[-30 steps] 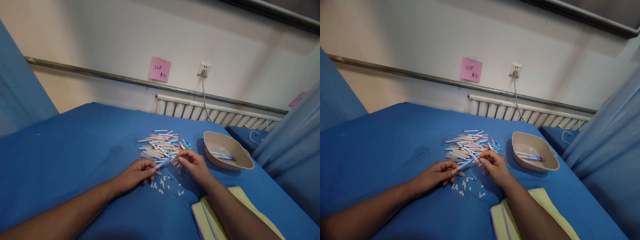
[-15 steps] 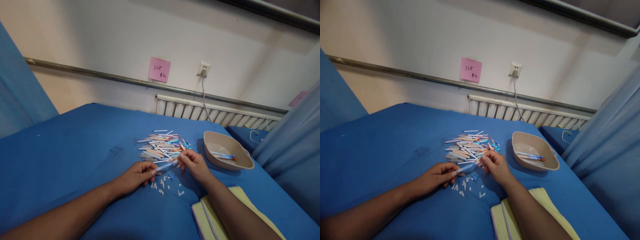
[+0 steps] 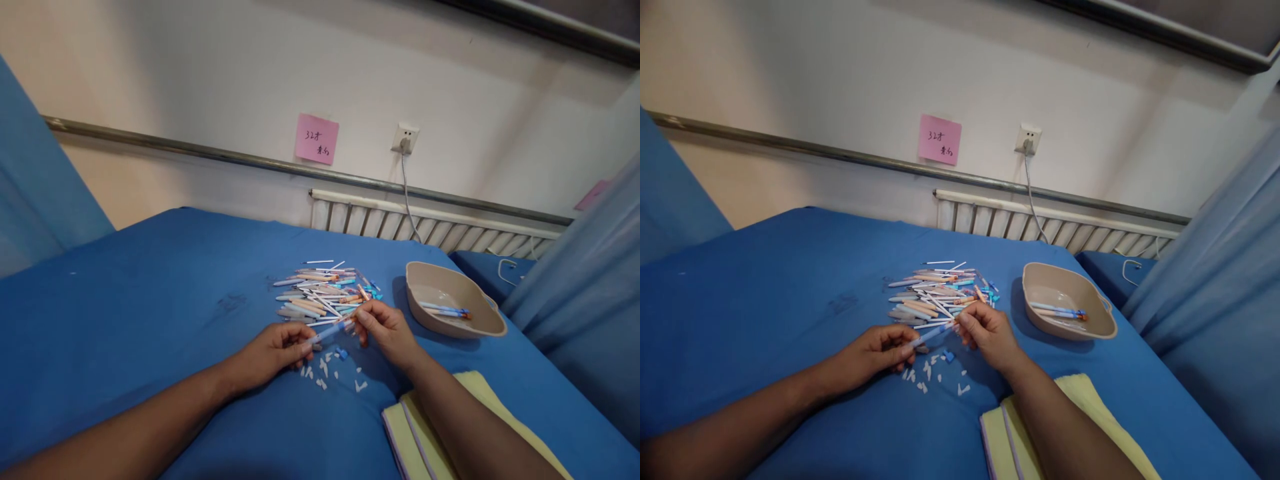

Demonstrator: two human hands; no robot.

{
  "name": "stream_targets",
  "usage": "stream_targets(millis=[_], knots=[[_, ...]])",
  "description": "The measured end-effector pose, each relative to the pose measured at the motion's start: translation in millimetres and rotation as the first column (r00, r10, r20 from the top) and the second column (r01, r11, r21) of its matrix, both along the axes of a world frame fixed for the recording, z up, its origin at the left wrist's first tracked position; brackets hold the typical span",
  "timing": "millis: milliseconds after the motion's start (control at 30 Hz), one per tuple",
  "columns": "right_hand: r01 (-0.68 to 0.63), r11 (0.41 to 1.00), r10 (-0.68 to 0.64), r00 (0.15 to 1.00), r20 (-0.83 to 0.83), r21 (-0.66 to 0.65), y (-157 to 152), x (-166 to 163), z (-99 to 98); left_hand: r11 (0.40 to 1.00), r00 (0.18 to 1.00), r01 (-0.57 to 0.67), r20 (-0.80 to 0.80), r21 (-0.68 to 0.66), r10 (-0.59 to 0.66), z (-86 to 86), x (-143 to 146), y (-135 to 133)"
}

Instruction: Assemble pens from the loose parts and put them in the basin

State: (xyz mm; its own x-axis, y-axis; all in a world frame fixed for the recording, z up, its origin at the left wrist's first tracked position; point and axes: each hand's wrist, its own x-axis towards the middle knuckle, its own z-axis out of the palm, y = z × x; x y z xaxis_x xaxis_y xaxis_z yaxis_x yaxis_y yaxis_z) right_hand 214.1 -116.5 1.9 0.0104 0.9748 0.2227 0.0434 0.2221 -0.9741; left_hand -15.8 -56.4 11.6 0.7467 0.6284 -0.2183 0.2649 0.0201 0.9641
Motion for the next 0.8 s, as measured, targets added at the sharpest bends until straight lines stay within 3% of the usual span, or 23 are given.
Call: stream_targets(millis=[300, 633, 800], knots=[[-0.007, 1.0, 0.007, 0.987, -0.158, 0.001, -1.7, -1.1, 4.1, 0.997, 0.999, -0.039, 0.025, 0.06, 0.038, -7.6, -0.4, 4.8], [-0.04, 0.997, 0.041, 0.999, -0.011, 0.062, -2.6, -2.8, 5.7, 0.997, 0.998, -0.06, 0.011, 0.051, 0.06, -1.5, 1.8, 1.9], [0.0, 0.994, -0.014, 0.992, 0.128, 0.113, -5.6, 0.7, 10.1, 0.994, 0.997, -0.073, 0.012, 0.079, 0.072, -3.2, 1.6, 2.1]])
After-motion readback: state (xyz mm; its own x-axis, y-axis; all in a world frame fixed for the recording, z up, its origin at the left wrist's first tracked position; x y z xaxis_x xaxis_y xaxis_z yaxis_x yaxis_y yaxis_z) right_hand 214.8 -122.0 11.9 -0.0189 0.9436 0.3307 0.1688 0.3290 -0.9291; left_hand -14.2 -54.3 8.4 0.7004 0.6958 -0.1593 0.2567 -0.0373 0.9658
